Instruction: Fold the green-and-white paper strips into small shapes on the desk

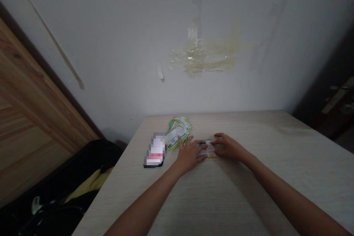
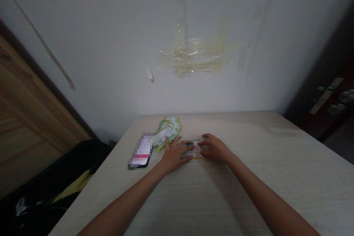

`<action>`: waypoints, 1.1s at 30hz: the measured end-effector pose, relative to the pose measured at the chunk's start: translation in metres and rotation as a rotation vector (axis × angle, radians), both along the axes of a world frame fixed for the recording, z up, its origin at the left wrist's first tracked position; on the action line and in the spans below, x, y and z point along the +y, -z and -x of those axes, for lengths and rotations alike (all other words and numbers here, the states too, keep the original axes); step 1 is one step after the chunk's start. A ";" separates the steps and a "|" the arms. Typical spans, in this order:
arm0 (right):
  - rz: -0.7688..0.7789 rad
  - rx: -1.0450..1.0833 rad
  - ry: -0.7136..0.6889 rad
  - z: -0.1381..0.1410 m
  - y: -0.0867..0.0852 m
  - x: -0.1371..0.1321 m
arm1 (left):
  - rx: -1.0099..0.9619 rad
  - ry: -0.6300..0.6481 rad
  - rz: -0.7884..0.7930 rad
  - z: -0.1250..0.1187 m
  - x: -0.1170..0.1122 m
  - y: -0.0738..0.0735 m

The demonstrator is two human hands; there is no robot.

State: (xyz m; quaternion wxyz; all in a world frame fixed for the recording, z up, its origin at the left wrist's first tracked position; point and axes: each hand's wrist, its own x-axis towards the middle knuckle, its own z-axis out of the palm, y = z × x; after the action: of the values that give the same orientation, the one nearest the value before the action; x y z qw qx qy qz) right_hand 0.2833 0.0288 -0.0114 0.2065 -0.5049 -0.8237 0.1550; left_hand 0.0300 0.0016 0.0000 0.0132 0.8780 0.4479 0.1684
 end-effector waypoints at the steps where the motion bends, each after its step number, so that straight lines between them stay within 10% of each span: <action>1: 0.006 -0.002 -0.009 -0.001 0.000 0.000 | -0.001 -0.001 -0.003 0.000 0.000 0.001; 33: -0.048 0.128 -0.155 -0.013 0.009 -0.003 | -0.006 -0.001 -0.019 0.002 -0.005 0.002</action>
State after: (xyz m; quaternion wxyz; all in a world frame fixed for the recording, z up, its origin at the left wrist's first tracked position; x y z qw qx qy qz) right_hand 0.2963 0.0260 -0.0209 0.2581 -0.4237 -0.8488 0.1826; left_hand 0.0282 -0.0030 -0.0020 0.0060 0.8774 0.4465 0.1753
